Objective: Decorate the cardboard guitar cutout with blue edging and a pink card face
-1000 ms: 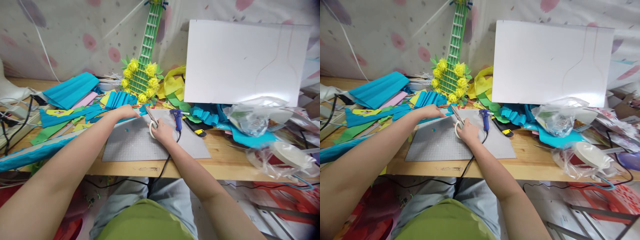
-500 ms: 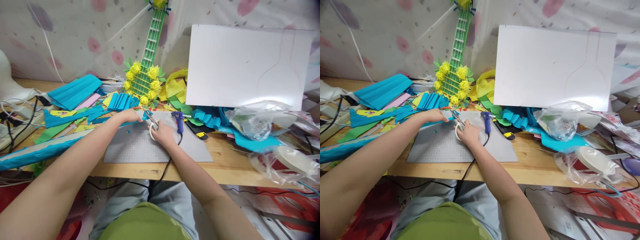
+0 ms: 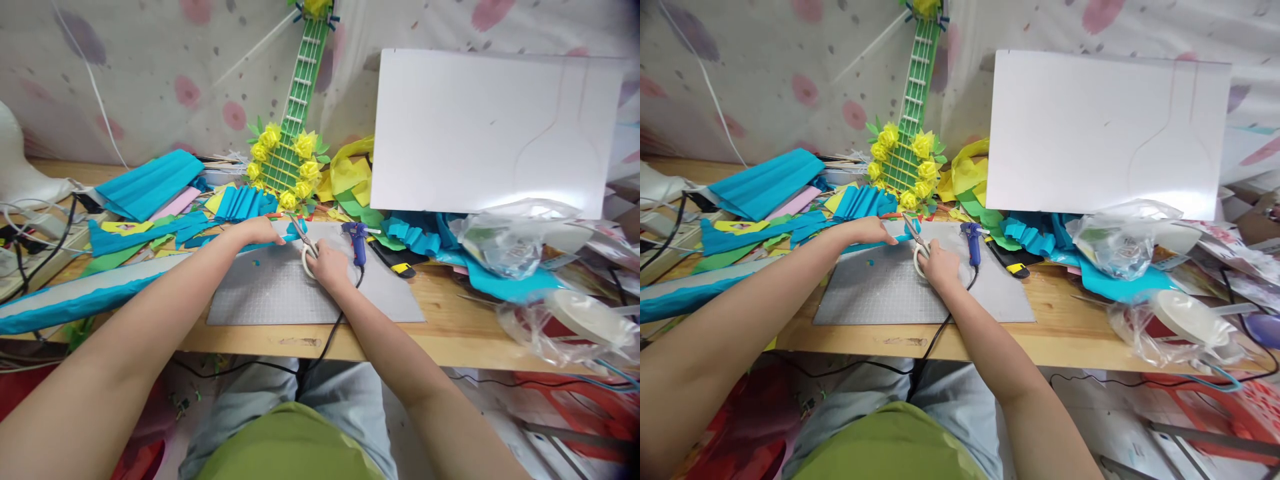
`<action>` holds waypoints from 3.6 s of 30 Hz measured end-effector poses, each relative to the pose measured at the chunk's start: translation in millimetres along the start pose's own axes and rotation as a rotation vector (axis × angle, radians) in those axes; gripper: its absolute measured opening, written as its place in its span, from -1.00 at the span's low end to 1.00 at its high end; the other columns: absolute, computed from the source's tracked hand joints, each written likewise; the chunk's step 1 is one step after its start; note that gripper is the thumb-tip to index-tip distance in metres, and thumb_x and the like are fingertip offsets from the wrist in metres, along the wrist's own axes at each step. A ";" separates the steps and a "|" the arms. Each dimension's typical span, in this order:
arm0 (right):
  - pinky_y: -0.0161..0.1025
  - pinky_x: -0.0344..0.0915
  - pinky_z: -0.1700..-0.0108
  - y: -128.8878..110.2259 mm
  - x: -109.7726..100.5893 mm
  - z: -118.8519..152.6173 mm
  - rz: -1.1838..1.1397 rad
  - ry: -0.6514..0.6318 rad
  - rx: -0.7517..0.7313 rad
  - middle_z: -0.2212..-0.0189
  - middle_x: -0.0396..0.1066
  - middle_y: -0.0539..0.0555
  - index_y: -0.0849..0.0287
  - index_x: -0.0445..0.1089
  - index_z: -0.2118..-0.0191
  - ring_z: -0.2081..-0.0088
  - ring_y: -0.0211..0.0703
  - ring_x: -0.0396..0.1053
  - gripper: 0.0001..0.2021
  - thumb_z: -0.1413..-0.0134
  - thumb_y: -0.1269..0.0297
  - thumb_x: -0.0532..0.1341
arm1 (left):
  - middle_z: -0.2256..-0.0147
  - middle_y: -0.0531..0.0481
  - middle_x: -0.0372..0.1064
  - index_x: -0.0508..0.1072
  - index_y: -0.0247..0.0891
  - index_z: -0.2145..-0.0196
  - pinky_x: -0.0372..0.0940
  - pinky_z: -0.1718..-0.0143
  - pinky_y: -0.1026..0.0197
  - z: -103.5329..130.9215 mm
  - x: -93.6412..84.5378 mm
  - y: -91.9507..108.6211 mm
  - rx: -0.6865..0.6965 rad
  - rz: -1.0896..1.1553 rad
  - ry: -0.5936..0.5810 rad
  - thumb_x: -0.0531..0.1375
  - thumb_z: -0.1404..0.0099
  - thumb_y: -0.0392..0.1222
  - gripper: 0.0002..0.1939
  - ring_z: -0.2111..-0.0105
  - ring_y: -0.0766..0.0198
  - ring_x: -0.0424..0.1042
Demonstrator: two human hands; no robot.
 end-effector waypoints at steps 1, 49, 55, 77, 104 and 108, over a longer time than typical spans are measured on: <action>-0.23 0.16 0.32 0.7 -0.1 -0.7 -0.016 0.007 0.011 0.38 0.44 0.14 0.17 0.23 0.16 0.31 -0.04 0.41 -0.55 -0.12 -0.13 -0.07 | 0.25 -0.16 0.44 0.49 -0.29 0.24 0.22 0.28 0.21 2.5 -0.3 0.5 0.016 -0.012 0.007 0.15 0.06 0.20 -0.44 0.24 0.06 0.41; -0.29 0.21 0.16 -4.8 9.3 4.6 -0.461 -0.036 -0.532 0.21 0.22 0.07 0.19 0.34 0.31 0.21 -0.24 0.24 -0.87 -0.08 0.26 0.13 | -0.04 -0.13 0.31 0.41 -0.19 0.02 -0.01 -0.18 0.13 28.3 28.9 -19.8 1.055 -0.309 0.271 0.03 -0.08 -0.56 -0.46 -0.11 0.23 0.18; -0.32 0.23 0.17 -7.0 8.4 6.5 -0.524 -0.040 -0.512 0.19 0.18 0.09 0.20 0.29 0.31 0.25 -0.27 0.24 -0.90 -0.06 0.30 0.11 | -0.11 -0.11 0.22 0.35 -0.20 -0.03 -0.11 -0.21 0.09 25.1 32.6 -24.2 0.970 -0.371 0.281 0.00 -0.11 -0.53 -0.45 -0.15 0.26 0.11; -0.21 0.30 0.21 -12.9 15.8 -2.8 -0.850 0.085 -0.446 0.13 0.16 0.15 0.15 0.19 0.42 0.16 -0.16 0.26 -0.93 0.02 0.33 0.14 | 0.38 0.05 0.37 0.24 -0.23 0.34 0.29 0.31 0.25 16.7 85.3 -10.3 0.036 1.650 0.869 0.24 0.11 -0.30 -0.67 0.37 0.30 0.38; -0.19 0.18 0.10 -36.5 40.0 -18.2 -0.605 0.053 -0.459 0.27 0.24 0.10 0.15 0.24 0.31 0.19 -0.13 0.24 -0.95 -0.06 0.33 0.09 | 0.41 0.06 0.36 0.32 -0.18 0.19 0.10 0.13 0.12 47.7 107.2 -38.3 0.347 0.511 0.693 0.22 -0.09 -0.10 -0.69 0.26 0.20 0.30; -0.17 0.18 0.10 -38.0 42.2 -16.2 -0.573 0.054 -0.466 0.24 0.22 0.11 0.15 0.22 0.27 0.17 -0.11 0.22 -0.93 -0.11 0.34 0.04 | 0.45 0.09 0.37 0.29 -0.18 0.19 0.14 0.16 0.14 41.5 109.3 -42.7 0.350 0.653 0.644 0.21 -0.09 -0.16 -0.70 0.30 0.23 0.35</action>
Point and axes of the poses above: each hand's wrist, its own z-axis away from the middle knuckle, its own x-axis out of the palm, y = z × x, the point moved 1 cm from there along -z, towards the middle knuckle
